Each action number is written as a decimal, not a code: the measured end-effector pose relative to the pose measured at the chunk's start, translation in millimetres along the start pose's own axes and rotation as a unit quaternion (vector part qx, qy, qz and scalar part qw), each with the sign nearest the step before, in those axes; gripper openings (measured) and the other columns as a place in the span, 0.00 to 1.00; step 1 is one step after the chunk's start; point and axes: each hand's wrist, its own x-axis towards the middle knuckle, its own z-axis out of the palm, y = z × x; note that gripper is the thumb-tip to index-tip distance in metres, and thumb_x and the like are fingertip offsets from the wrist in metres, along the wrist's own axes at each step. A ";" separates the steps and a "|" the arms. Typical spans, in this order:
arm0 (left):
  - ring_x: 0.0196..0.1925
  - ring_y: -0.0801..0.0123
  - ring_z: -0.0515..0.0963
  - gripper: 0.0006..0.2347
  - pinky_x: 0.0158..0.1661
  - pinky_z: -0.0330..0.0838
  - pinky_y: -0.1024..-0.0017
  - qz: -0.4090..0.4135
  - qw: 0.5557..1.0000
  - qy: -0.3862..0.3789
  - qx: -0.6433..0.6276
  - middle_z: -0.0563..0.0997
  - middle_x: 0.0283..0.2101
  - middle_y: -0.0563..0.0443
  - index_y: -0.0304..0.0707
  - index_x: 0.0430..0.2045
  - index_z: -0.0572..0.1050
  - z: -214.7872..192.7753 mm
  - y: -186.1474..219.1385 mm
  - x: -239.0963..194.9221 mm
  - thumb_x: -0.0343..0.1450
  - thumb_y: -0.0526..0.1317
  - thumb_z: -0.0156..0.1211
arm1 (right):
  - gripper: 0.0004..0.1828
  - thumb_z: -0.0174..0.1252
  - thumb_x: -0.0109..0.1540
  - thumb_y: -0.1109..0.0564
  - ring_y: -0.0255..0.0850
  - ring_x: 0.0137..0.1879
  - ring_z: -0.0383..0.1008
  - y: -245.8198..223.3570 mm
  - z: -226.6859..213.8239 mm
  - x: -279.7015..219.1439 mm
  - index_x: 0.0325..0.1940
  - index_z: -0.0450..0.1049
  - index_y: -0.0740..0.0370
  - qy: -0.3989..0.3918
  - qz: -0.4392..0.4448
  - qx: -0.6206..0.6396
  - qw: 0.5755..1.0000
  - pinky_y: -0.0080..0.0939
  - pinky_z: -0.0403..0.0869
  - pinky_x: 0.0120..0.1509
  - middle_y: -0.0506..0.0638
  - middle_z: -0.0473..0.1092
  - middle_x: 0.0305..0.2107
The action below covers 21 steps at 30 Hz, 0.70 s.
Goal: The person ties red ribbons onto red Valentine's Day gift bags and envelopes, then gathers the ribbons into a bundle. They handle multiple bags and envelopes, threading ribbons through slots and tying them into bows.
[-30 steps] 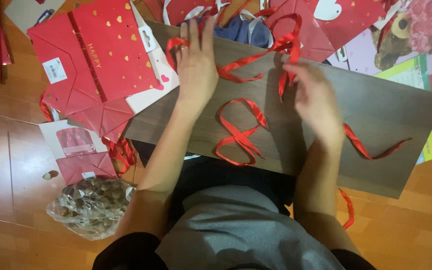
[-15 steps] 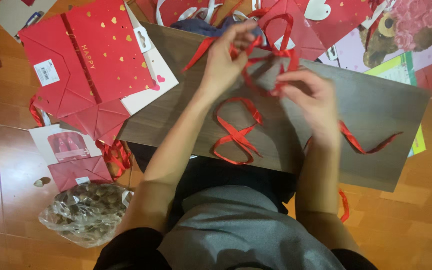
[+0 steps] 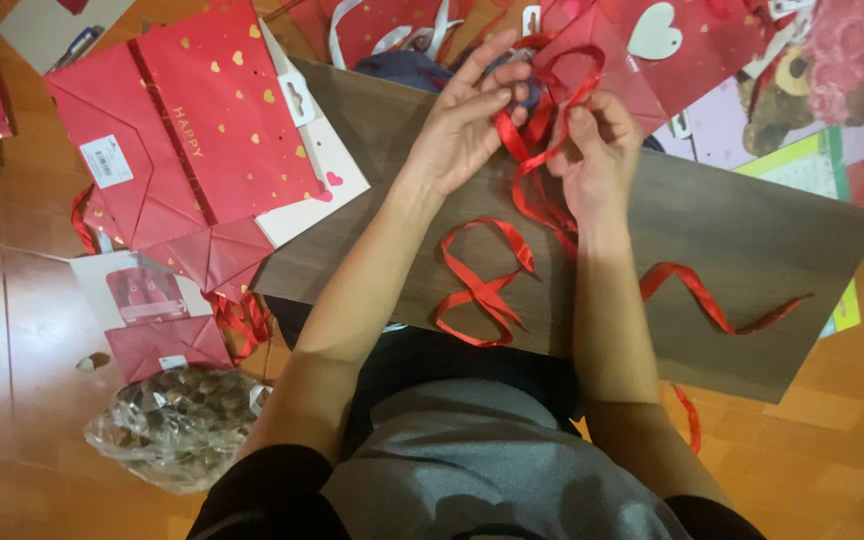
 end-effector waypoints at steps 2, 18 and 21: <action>0.53 0.69 0.77 0.23 0.54 0.74 0.69 -0.003 1.000 -0.001 -0.004 0.78 0.54 0.48 0.39 0.67 0.64 0.2 0.5 -4.2 0.76 0.24 0.53 | 0.07 0.61 0.70 0.60 0.33 0.32 0.67 5.0 2.9 -3.1 0.47 0.73 0.68 0.033 -0.046 -0.109 0.992 0.33 0.67 0.36 0.49 0.71 0.38; 0.37 0.63 0.79 0.09 0.38 0.75 0.64 0.310 0.533 -0.131 0.776 0.77 0.37 0.55 0.46 0.31 0.76 53.2 -18.6 -23.3 0.64 0.29 0.62 | 0.05 0.48 0.76 0.58 0.29 0.30 0.61 -10.0 -3.1 0.3 0.50 0.68 0.61 -0.011 0.053 -0.066 0.996 0.28 0.61 0.34 0.50 0.73 0.37; 0.35 0.65 0.78 0.09 0.36 0.75 0.64 0.333 0.467 -0.194 0.796 0.76 0.35 0.55 0.45 0.33 0.76 58.2 -27.7 -22.9 0.62 0.33 0.62 | 0.04 0.49 0.76 0.60 0.33 0.39 0.70 -14.5 -6.2 -4.5 0.51 0.68 0.62 -0.034 0.104 -0.020 0.994 0.31 0.70 0.45 0.49 0.71 0.39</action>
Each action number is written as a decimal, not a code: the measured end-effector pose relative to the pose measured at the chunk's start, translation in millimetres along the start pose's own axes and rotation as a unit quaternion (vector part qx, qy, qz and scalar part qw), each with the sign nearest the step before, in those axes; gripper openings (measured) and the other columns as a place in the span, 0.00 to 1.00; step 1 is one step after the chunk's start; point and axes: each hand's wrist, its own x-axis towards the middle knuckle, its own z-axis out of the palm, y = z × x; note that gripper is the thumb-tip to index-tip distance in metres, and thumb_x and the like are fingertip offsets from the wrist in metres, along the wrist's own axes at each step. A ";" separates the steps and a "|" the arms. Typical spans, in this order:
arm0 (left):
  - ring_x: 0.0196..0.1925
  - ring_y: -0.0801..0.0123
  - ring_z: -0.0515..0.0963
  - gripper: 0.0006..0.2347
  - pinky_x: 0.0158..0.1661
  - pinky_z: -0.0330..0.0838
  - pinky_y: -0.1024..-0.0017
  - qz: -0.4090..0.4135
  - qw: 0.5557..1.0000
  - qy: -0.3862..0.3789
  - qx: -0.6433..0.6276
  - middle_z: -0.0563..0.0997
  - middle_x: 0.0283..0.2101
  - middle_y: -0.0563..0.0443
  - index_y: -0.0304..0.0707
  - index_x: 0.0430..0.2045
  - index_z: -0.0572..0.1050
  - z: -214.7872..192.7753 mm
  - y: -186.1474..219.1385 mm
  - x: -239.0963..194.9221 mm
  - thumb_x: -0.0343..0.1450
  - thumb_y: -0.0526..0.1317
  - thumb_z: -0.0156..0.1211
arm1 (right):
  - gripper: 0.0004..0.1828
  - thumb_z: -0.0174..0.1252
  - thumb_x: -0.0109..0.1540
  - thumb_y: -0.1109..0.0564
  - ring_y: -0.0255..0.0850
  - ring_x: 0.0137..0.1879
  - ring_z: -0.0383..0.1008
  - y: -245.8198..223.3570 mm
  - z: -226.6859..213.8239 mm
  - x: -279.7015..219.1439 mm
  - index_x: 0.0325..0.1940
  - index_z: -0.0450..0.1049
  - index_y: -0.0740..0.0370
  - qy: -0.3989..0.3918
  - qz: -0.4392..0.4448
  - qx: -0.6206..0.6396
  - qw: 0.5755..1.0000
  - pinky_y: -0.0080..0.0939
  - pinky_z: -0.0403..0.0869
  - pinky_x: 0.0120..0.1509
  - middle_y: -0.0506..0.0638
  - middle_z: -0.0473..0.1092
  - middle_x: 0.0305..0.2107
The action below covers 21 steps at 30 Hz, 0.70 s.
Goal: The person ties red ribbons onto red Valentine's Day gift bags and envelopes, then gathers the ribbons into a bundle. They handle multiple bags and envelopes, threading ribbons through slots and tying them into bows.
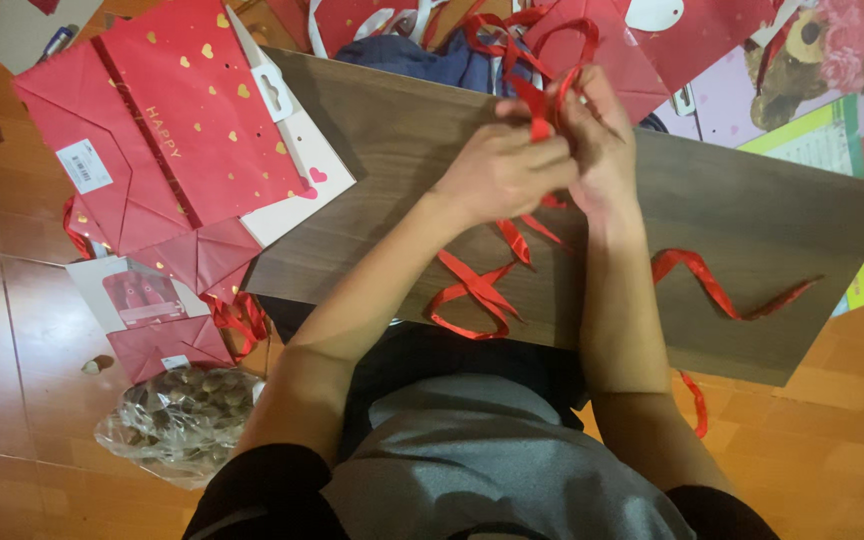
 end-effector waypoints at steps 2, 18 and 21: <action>0.37 0.66 0.78 0.10 0.42 0.77 0.63 0.039 0.998 0.029 -0.042 0.74 0.36 0.56 0.42 0.37 0.75 3.6 3.7 1.9 0.64 0.33 0.61 | 0.06 0.49 0.72 0.60 0.38 0.43 0.78 -5.5 -1.6 -0.8 0.51 0.69 0.61 -0.012 0.044 0.044 0.998 0.36 0.76 0.50 0.49 0.72 0.43; 0.40 0.75 0.82 0.13 0.43 0.78 0.76 -0.349 0.752 -0.031 -0.559 0.79 0.40 0.54 0.32 0.42 0.77 -1.4 -35.4 2.6 0.82 0.43 0.47 | 0.13 0.59 0.70 0.52 0.33 0.23 0.53 0.0 -31.7 -8.5 0.51 0.71 0.64 -0.232 0.019 0.078 0.969 0.31 0.52 0.23 0.48 0.65 0.22; 0.49 0.73 0.79 0.14 0.55 0.75 0.74 -0.286 0.817 0.000 -0.501 0.79 0.46 0.52 0.29 0.50 0.79 9.7 -38.5 -3.3 0.84 0.43 0.51 | 0.11 0.57 0.72 0.53 0.30 0.21 0.54 -0.8 -21.9 -8.1 0.48 0.71 0.65 -0.224 0.047 -0.001 0.973 0.30 0.53 0.25 0.49 0.66 0.22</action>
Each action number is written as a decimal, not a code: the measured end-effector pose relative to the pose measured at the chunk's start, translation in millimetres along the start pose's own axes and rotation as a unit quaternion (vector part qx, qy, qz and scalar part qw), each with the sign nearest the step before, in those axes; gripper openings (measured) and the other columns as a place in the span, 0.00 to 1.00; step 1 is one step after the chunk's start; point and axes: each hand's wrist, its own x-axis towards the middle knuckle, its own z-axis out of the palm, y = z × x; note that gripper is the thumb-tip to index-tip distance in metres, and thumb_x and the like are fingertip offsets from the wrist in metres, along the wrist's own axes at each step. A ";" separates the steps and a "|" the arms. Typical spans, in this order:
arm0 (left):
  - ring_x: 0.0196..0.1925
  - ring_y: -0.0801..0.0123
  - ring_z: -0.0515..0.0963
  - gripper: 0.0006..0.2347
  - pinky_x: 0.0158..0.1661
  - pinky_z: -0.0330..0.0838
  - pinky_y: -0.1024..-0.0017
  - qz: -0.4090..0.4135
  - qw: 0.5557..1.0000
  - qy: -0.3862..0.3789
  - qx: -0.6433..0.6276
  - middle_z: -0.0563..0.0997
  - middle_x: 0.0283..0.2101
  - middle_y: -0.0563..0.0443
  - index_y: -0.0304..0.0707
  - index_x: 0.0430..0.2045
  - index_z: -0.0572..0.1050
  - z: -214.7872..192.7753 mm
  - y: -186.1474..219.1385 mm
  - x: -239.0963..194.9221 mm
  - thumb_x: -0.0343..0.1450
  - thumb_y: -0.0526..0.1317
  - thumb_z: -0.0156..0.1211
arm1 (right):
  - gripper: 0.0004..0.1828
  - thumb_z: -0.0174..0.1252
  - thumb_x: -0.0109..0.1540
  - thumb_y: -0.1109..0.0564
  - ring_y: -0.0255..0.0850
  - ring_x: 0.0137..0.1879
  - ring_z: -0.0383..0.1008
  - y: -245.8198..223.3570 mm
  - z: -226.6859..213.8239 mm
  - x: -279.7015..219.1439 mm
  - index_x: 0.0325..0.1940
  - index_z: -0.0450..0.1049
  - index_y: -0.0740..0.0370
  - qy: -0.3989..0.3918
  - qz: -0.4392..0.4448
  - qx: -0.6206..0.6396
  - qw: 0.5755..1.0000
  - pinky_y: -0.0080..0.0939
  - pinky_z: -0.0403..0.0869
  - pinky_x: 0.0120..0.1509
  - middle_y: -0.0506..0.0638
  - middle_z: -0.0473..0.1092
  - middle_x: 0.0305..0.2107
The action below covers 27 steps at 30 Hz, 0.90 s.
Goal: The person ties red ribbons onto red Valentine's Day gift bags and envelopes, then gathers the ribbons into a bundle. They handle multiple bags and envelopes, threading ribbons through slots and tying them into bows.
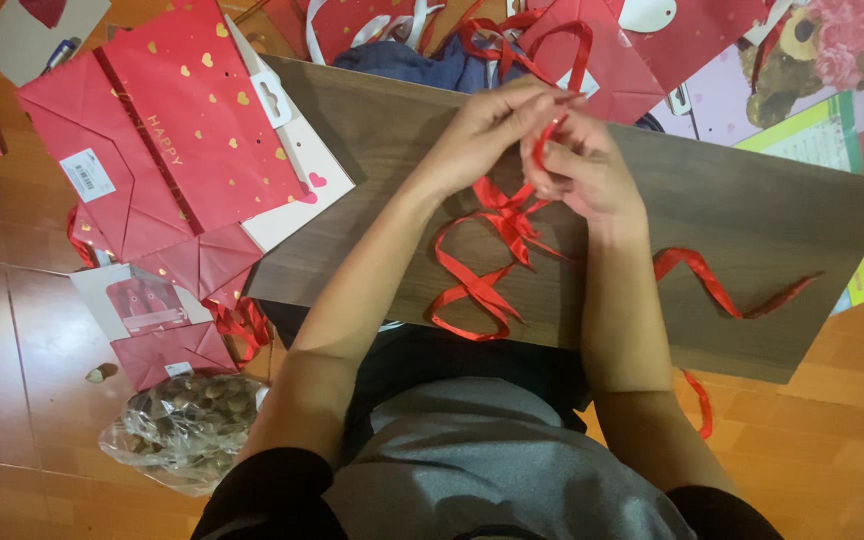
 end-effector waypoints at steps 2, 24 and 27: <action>0.52 0.74 0.80 0.13 0.58 0.75 0.74 -0.025 0.996 0.031 -0.077 0.83 0.53 0.53 0.29 0.50 0.77 -3.1 -6.1 0.6 0.81 0.41 0.52 | 0.09 0.55 0.73 0.55 0.28 0.23 0.53 -1.8 5.8 4.5 0.51 0.70 0.64 0.039 0.047 0.001 0.998 0.30 0.52 0.27 0.48 0.65 0.23; 0.62 0.70 0.79 0.07 0.65 0.73 0.69 0.044 0.973 0.224 0.037 0.81 0.61 0.49 0.36 0.48 0.81 21.7 -12.5 -1.6 0.80 0.38 0.59 | 0.13 0.46 0.78 0.53 0.25 0.27 0.64 11.5 40.3 24.1 0.57 0.72 0.63 0.294 -0.092 -0.295 0.905 0.29 0.64 0.29 0.42 0.69 0.30; 0.66 0.65 0.78 0.09 0.68 0.71 0.66 0.050 0.968 0.204 0.139 0.79 0.64 0.47 0.40 0.50 0.83 20.1 -8.2 -2.4 0.79 0.38 0.61 | 0.12 0.47 0.77 0.55 0.27 0.35 0.65 16.2 34.9 24.6 0.54 0.71 0.66 0.277 -0.109 -0.359 0.884 0.31 0.67 0.36 0.44 0.71 0.35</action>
